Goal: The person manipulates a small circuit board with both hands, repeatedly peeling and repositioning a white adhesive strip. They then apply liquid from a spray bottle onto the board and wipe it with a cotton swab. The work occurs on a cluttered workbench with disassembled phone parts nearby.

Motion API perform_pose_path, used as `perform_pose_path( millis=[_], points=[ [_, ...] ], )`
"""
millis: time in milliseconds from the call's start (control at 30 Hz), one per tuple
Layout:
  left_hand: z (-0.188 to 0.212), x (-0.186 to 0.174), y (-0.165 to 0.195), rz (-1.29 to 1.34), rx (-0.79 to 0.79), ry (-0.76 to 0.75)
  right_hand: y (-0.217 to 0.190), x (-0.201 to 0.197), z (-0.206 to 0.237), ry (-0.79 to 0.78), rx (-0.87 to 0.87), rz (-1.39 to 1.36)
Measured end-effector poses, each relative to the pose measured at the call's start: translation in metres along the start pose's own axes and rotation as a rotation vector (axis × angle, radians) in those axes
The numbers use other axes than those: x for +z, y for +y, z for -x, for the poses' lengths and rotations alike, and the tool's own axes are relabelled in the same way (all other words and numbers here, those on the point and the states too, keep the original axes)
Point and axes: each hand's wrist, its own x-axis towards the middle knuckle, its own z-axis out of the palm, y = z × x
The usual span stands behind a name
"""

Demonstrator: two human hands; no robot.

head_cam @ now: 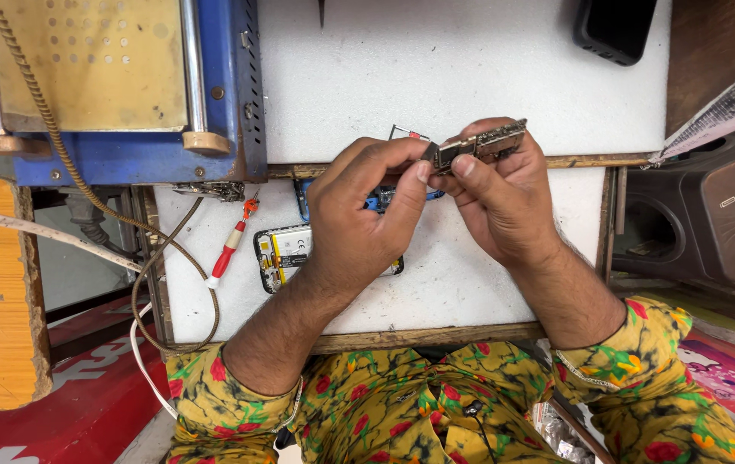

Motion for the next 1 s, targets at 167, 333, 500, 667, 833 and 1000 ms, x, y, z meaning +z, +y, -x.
perform_pose_path(
  millis=[167,333,500,667,833,1000],
  points=[
    [-0.0008,-0.0024,-0.0021,-0.034,0.024,-0.014,0.0048,-0.0013,-0.0009,-0.027,-0.056,0.05],
    [-0.0011,-0.0035,-0.0011,-0.066,0.022,-0.014,0.0072,-0.0003,0.0004,-0.054,-0.172,0.156],
    [-0.0006,-0.0042,0.0007,-0.099,0.021,-0.013,0.0092,0.0007,0.0011,-0.068,-0.276,0.321],
    [0.0009,-0.0032,-0.0004,-0.134,0.081,-0.016,0.0101,-0.0018,0.0034,-0.046,-0.326,0.431],
    [0.0028,-0.0029,-0.0035,-0.146,0.114,-0.014,0.0092,-0.0043,0.0059,-0.042,-0.364,0.55],
    [0.0028,-0.0046,-0.009,-0.141,0.131,-0.046,0.0071,-0.0045,0.0058,-0.042,-0.359,0.63]
  ],
)
